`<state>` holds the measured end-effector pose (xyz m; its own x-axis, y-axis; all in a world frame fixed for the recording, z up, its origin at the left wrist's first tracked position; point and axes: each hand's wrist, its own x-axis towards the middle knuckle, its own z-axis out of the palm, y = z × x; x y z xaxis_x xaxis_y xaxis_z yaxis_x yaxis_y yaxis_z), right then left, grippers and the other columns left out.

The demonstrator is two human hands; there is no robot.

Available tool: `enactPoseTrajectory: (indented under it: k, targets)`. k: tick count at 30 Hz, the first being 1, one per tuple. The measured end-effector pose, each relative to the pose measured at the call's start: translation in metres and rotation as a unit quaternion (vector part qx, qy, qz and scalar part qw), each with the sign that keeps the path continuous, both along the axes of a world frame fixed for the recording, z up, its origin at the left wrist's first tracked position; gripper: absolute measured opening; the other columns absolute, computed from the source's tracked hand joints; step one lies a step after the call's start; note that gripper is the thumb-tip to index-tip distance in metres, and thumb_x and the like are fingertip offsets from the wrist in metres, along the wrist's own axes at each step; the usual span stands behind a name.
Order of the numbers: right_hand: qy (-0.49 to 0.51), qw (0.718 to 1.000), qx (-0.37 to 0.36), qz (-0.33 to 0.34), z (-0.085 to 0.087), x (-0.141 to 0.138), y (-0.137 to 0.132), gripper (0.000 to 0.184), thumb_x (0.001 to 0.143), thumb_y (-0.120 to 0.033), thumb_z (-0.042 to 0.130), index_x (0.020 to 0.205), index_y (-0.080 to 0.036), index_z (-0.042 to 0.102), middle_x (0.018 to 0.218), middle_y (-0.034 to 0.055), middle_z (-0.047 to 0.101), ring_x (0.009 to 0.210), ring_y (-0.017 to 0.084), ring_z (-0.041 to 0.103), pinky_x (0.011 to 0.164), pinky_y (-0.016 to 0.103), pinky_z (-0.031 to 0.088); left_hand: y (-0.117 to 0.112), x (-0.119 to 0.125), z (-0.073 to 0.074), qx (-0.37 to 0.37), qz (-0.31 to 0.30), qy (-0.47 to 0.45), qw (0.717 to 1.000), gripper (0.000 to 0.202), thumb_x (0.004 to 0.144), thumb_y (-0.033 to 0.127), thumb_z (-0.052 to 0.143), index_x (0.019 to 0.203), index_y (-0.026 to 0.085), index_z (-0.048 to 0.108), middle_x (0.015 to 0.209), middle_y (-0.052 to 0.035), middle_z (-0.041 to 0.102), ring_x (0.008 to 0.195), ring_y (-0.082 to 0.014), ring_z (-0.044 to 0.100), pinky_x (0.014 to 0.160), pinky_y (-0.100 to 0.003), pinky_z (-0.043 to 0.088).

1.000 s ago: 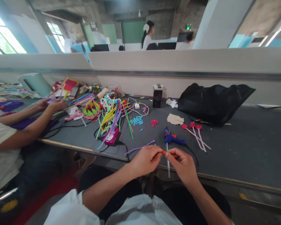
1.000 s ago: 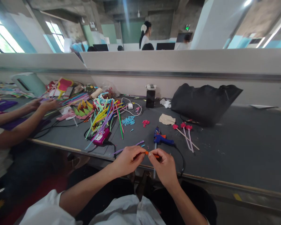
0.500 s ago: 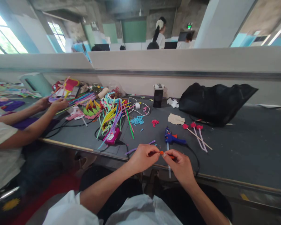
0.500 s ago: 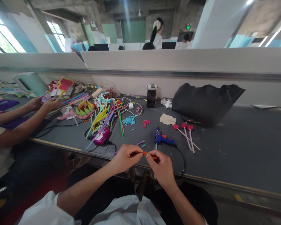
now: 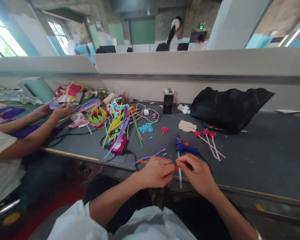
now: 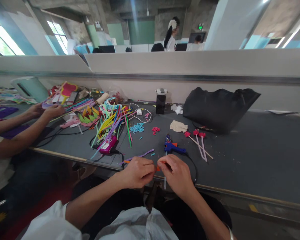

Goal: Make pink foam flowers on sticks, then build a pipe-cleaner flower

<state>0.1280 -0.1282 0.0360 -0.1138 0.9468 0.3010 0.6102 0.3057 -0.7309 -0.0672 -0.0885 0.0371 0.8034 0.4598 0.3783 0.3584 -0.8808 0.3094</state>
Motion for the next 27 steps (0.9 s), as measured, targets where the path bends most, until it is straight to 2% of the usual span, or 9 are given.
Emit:
enactPoseTrajectory:
  k: [3,7,10,13,16,19,21,24,27]
  targets:
    - [0.069,0.997,-0.042,0.015,-0.004,0.001,0.006,0.023,0.088,-0.038,0.057,0.077,-0.022,0.069,0.073,0.0014,0.069,0.07,0.017,0.06,0.066,0.026,0.044,0.001,0.0,0.002,-0.072,-0.026,-0.091,0.993,0.016,0.085,0.013,0.048,0.076,0.018,0.06,0.065,-0.0004,0.059,0.06,-0.0105,0.053,0.058,-0.021,0.04]
    - [0.178,0.98,-0.092,-0.016,-0.023,-0.011,0.003,0.028,0.084,-0.043,0.061,0.071,-0.019,0.068,0.058,-0.0017,0.059,0.054,0.013,0.051,0.052,0.022,0.039,-0.001,0.005,-0.005,-0.141,0.033,-0.201,0.969,0.016,0.086,0.016,0.052,0.076,0.016,0.064,0.061,0.0,0.059,0.056,-0.0093,0.051,0.054,-0.02,0.037]
    - [0.203,0.973,-0.096,-0.046,-0.032,-0.023,-0.006,0.031,0.085,-0.043,0.059,0.067,-0.018,0.064,0.054,-0.0034,0.053,0.051,0.011,0.046,0.049,0.021,0.036,-0.001,0.009,-0.011,-0.161,0.087,-0.22,0.958,0.015,0.085,0.015,0.053,0.074,0.015,0.064,0.062,0.0003,0.059,0.056,-0.0089,0.051,0.053,-0.02,0.036]
    - [0.183,0.979,-0.077,-0.055,-0.032,-0.029,-0.013,0.029,0.086,-0.04,0.058,0.068,-0.018,0.066,0.058,-0.0023,0.057,0.054,0.012,0.05,0.052,0.022,0.038,0.001,0.01,-0.015,-0.143,0.112,-0.19,0.965,0.017,0.085,0.014,0.051,0.072,0.016,0.062,0.064,0.0003,0.06,0.058,-0.0094,0.053,0.056,-0.02,0.038]
    - [0.128,0.989,-0.053,-0.05,-0.027,-0.028,-0.015,0.025,0.087,-0.035,0.055,0.072,-0.019,0.067,0.062,-0.0012,0.062,0.057,0.013,0.054,0.054,0.022,0.041,0.004,0.009,-0.017,-0.09,0.097,-0.111,0.985,0.016,0.086,0.013,0.049,0.076,0.016,0.06,0.069,-0.0017,0.062,0.064,-0.012,0.057,0.059,-0.021,0.04]
    - [0.026,0.999,-0.023,-0.021,-0.02,-0.021,-0.013,0.019,0.087,-0.027,0.052,0.076,-0.02,0.067,0.065,-0.0003,0.064,0.058,0.014,0.055,0.056,0.023,0.041,0.004,0.008,-0.015,-0.018,0.094,0.004,0.995,0.014,0.087,0.014,0.048,0.079,0.016,0.059,0.073,-0.0034,0.064,0.066,-0.0147,0.059,0.059,-0.024,0.042]
    - [-0.058,0.998,0.024,-0.002,-0.015,-0.015,-0.01,0.019,0.086,-0.021,0.05,0.078,-0.02,0.066,0.067,0.0007,0.063,0.061,0.015,0.056,0.058,0.025,0.04,0.003,0.007,-0.013,0.018,0.092,0.069,0.993,0.011,0.085,0.013,0.049,0.08,0.017,0.058,0.074,-0.0035,0.063,0.065,-0.0156,0.059,0.058,-0.025,0.041]
    - [-0.148,0.984,0.091,0.032,-0.006,-0.005,-0.004,0.022,0.09,-0.02,0.048,0.077,-0.02,0.067,0.069,0.0025,0.064,0.068,0.016,0.058,0.065,0.027,0.04,0.005,0.003,-0.007,0.055,0.048,0.119,0.99,0.006,0.082,0.013,0.053,0.082,0.016,0.058,0.074,-0.0043,0.062,0.066,-0.017,0.059,0.057,-0.026,0.042]
    - [-0.152,0.982,0.093,0.062,0.003,0.004,0.003,0.023,0.092,-0.027,0.052,0.077,-0.022,0.069,0.072,0.0029,0.067,0.073,0.017,0.06,0.07,0.028,0.041,0.009,-0.003,0.0,0.055,-0.018,0.106,0.993,0.008,0.084,0.013,0.051,0.084,0.017,0.058,0.072,-0.004,0.061,0.065,-0.0165,0.058,0.058,-0.027,0.042]
